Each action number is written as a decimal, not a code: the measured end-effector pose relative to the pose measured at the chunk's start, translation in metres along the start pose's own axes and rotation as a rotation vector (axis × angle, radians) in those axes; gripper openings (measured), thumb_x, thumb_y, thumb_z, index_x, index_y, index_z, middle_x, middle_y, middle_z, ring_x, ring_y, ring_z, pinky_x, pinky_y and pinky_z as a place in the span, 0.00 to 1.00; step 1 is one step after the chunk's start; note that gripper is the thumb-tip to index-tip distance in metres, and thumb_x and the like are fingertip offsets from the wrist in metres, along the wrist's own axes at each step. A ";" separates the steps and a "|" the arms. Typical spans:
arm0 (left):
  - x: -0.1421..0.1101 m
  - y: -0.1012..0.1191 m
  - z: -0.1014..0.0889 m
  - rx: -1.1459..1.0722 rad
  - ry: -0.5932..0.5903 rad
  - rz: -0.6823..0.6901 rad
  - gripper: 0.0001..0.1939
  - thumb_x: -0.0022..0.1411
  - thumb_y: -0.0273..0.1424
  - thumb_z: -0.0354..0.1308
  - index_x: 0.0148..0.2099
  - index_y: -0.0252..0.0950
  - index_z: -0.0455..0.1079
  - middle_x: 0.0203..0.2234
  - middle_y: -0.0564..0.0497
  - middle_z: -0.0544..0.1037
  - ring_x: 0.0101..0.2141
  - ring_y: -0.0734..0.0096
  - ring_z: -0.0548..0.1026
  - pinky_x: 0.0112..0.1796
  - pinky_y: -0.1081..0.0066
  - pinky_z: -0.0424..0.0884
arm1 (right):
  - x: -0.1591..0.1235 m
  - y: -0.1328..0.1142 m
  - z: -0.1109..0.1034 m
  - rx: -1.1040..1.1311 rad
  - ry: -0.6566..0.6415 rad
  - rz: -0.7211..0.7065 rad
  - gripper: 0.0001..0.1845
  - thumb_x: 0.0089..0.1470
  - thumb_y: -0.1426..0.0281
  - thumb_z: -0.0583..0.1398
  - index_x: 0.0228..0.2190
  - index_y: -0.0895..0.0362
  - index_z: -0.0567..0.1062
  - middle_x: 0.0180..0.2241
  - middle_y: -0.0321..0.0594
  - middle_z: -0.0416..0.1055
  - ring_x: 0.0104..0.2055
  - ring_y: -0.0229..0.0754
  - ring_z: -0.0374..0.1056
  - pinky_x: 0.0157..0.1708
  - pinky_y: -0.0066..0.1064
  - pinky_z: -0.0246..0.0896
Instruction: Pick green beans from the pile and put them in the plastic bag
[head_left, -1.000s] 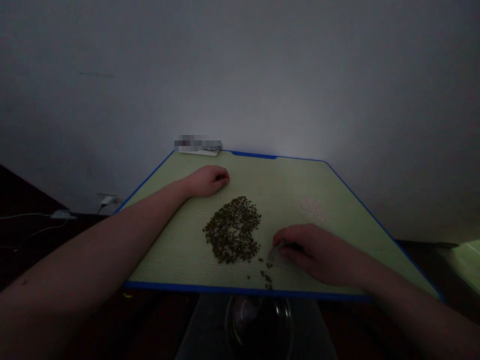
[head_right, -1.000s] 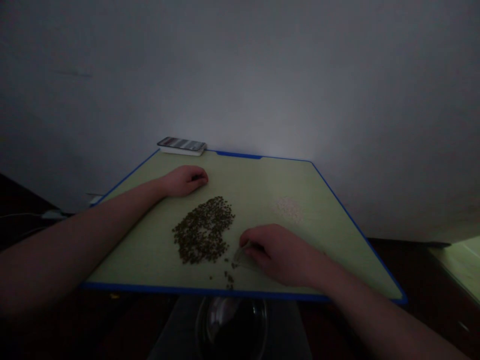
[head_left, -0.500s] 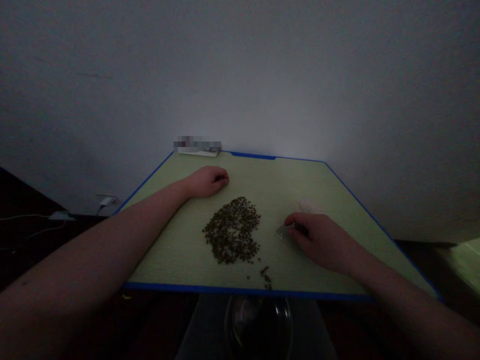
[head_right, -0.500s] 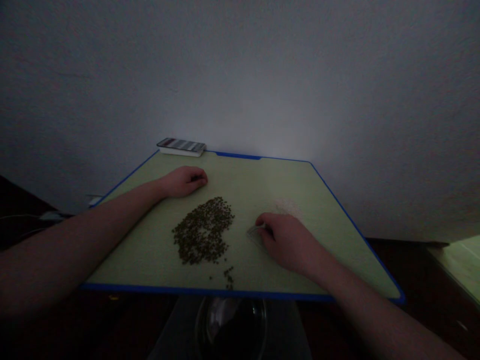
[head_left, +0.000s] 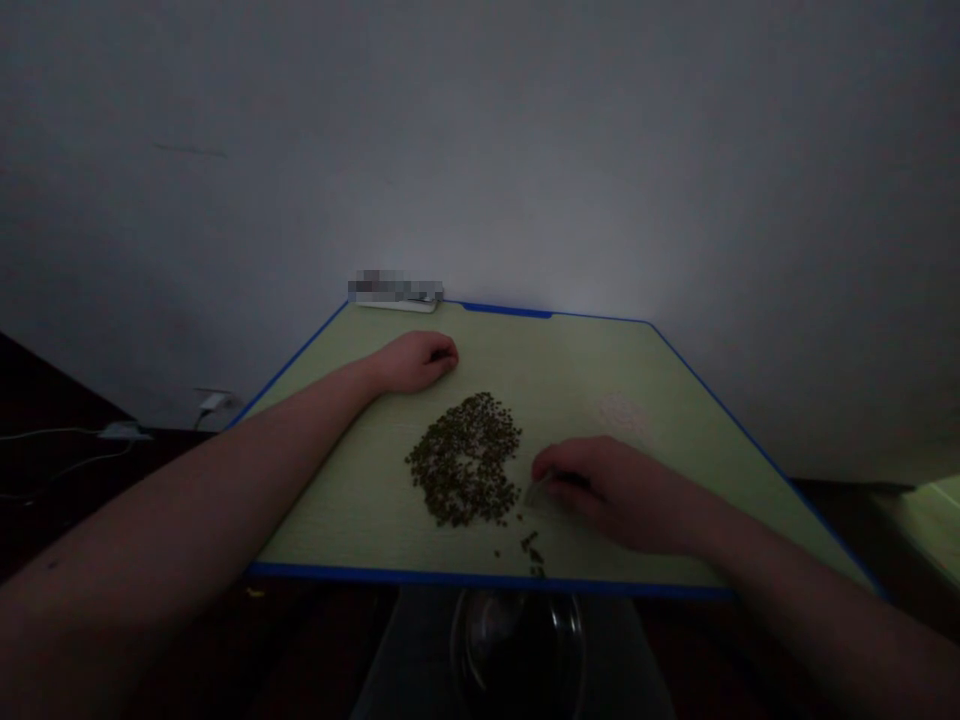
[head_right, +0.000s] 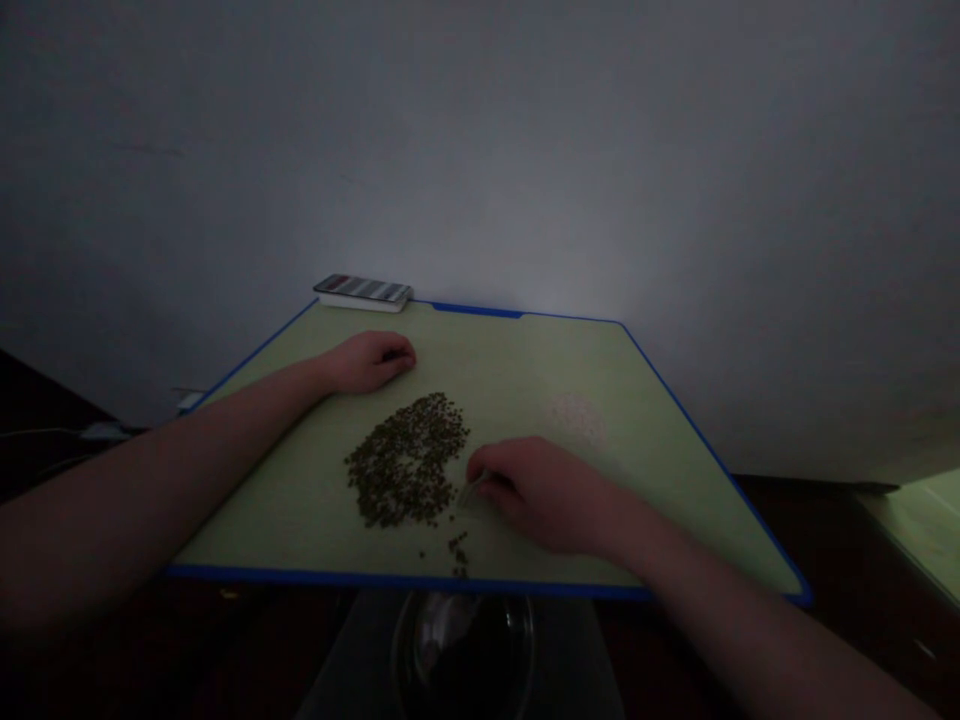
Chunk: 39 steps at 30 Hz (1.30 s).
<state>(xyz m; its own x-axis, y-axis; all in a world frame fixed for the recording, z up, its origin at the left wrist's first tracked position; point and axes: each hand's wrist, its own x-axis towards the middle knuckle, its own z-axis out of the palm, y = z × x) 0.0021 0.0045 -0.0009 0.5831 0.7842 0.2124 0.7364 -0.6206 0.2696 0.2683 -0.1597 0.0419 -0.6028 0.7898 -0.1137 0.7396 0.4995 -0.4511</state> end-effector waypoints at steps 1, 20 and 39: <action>0.000 0.000 0.000 -0.001 0.000 0.000 0.15 0.58 0.38 0.47 0.37 0.35 0.71 0.27 0.50 0.75 0.27 0.72 0.67 0.29 0.72 0.59 | 0.003 -0.005 0.000 -0.006 -0.008 -0.024 0.11 0.55 0.74 0.53 0.35 0.56 0.75 0.33 0.40 0.75 0.33 0.38 0.67 0.33 0.28 0.56; 0.000 -0.001 0.000 -0.023 -0.003 0.018 0.15 0.58 0.37 0.47 0.37 0.35 0.70 0.27 0.51 0.74 0.27 0.72 0.68 0.29 0.72 0.60 | 0.016 -0.027 -0.001 -0.004 -0.200 -0.232 0.12 0.55 0.75 0.54 0.37 0.57 0.75 0.36 0.41 0.74 0.38 0.40 0.67 0.38 0.30 0.57; 0.000 0.001 -0.001 -0.021 0.002 0.000 0.15 0.58 0.38 0.48 0.37 0.35 0.71 0.27 0.51 0.75 0.27 0.72 0.67 0.30 0.72 0.60 | -0.017 -0.015 0.002 0.094 -0.200 -0.128 0.11 0.54 0.74 0.54 0.37 0.56 0.75 0.34 0.39 0.74 0.36 0.39 0.67 0.35 0.28 0.57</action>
<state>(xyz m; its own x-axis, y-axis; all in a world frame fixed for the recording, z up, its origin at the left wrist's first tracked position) 0.0028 0.0038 0.0002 0.5824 0.7842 0.2140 0.7292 -0.6204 0.2889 0.2666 -0.1815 0.0493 -0.7437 0.6316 -0.2192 0.6282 0.5480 -0.5523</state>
